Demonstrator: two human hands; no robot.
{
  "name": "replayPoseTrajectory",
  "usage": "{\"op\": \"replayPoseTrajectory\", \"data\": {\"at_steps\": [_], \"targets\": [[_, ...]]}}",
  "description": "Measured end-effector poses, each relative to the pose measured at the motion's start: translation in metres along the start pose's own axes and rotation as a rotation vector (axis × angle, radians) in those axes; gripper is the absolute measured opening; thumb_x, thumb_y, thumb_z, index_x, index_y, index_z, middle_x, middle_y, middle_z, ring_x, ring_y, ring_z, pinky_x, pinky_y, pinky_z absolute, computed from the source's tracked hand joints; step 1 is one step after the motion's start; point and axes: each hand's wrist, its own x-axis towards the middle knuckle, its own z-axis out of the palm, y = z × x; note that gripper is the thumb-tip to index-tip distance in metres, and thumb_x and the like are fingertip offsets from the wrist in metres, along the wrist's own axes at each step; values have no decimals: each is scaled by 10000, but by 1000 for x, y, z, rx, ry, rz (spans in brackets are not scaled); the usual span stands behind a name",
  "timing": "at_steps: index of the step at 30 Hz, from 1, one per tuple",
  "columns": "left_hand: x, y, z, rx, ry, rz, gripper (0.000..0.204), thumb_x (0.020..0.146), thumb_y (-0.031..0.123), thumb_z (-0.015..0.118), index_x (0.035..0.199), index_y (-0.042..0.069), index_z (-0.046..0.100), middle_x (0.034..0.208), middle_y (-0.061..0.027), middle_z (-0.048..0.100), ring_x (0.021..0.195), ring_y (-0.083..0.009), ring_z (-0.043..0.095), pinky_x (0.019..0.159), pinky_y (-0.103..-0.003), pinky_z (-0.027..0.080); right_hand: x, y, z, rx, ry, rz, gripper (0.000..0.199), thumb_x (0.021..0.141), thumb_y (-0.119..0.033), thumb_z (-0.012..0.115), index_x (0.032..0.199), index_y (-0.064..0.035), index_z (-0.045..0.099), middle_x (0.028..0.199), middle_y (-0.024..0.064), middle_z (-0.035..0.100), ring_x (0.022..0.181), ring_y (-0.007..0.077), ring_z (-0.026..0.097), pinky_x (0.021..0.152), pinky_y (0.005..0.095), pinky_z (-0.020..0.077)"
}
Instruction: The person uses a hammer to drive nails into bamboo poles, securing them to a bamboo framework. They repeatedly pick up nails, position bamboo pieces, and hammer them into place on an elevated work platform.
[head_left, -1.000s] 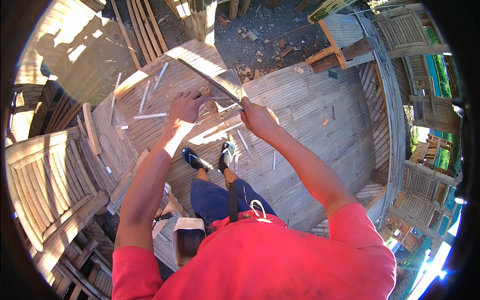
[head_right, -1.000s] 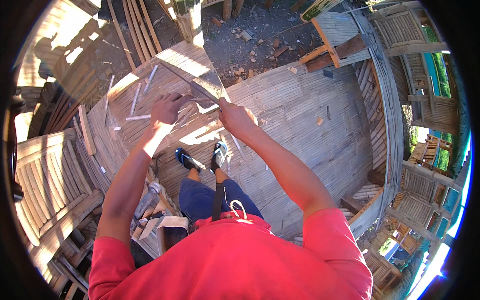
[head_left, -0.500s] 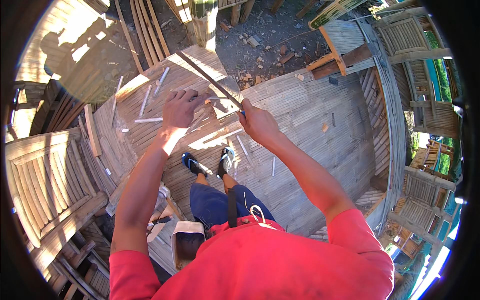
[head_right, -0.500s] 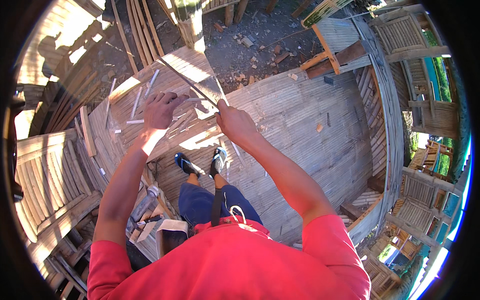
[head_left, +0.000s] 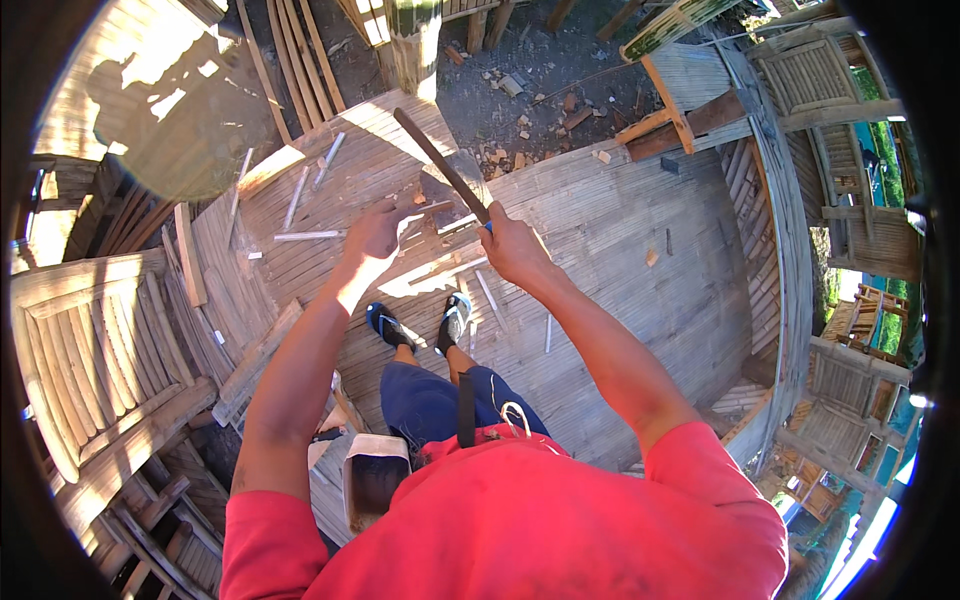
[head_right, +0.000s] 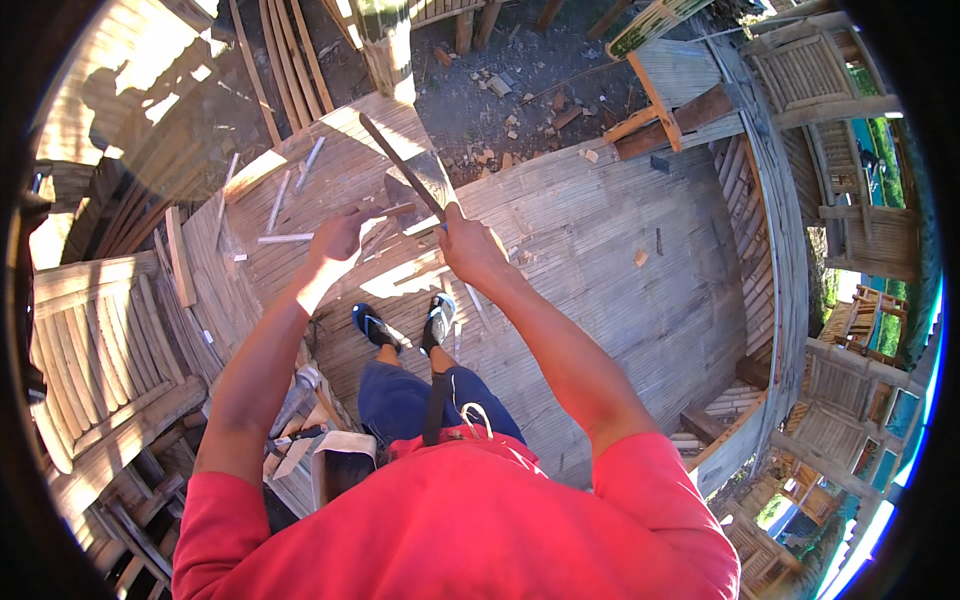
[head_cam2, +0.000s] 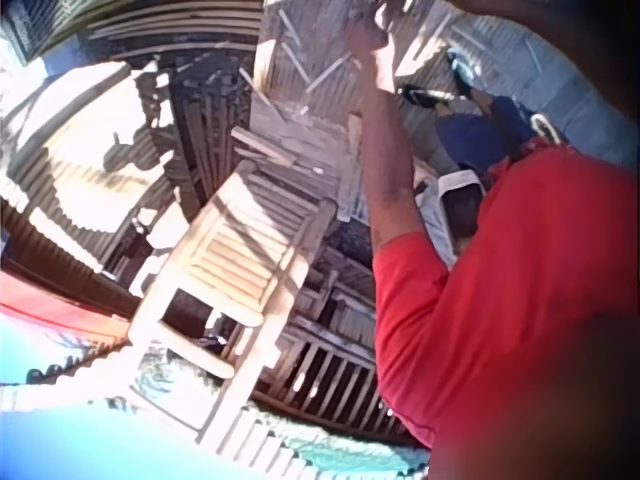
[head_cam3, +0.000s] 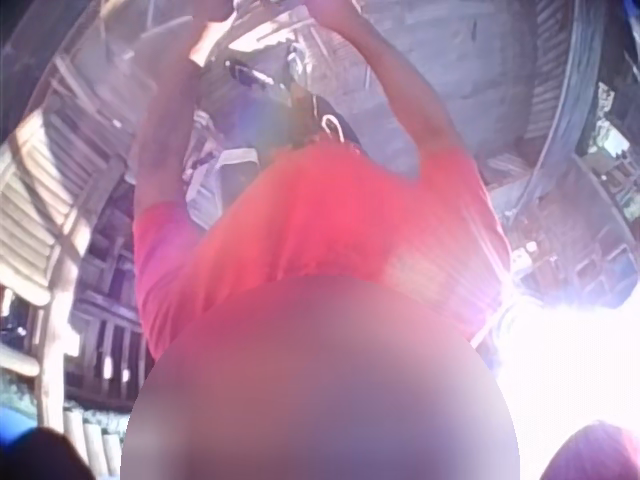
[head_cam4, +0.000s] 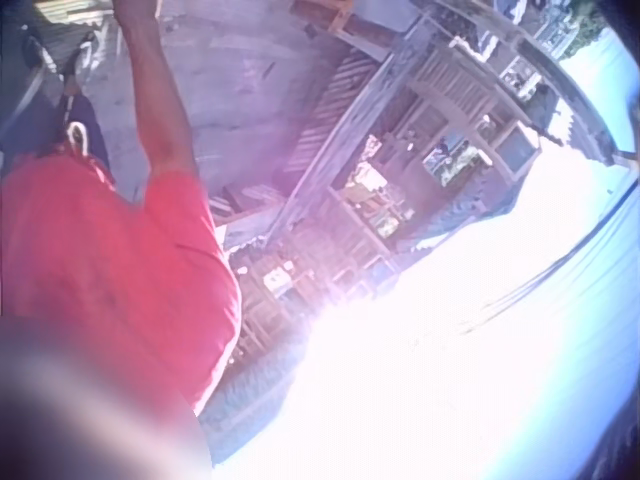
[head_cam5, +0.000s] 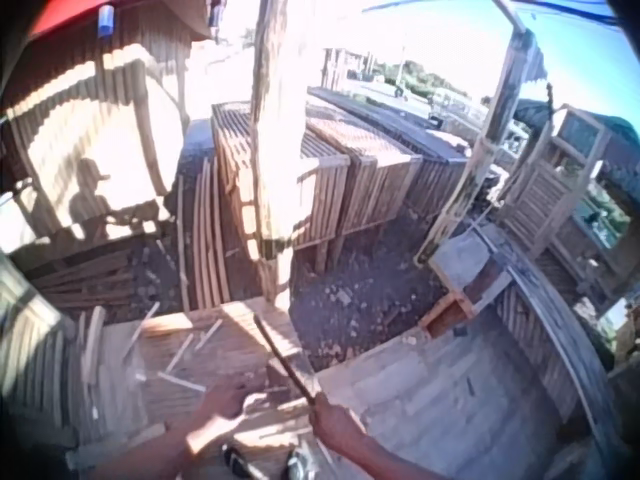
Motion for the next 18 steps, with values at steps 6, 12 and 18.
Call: {"op": "replayPoseTrajectory", "data": {"at_steps": [6,12,18], "targets": [[-13,6,12,-15,43,-83,474,952,77,499,1373,260,617,1006,-142,631,912,-387,657,740,-476,535,-7,-7,7,56,30,-11,271,997,-219,580,1102,-24,423,745,321,642,742,541,635,634,617,482],[-13,10,12,26,52,-108,468,950,85,516,1372,261,614,1010,-128,633,920,-374,662,728,-468,541,-8,-17,4,-7,-7,-22,256,998,-212,570,1096,-24,426,767,308,659,756,528,649,657,614,496],[-20,13,19,85,181,-24,488,918,55,556,1383,198,588,1032,-137,636,940,-382,659,760,-476,540,-6,-10,2,-46,-53,-24,273,1002,-227,573,1108,-21,429,786,311,663,776,527,653,690,607,501]]}}
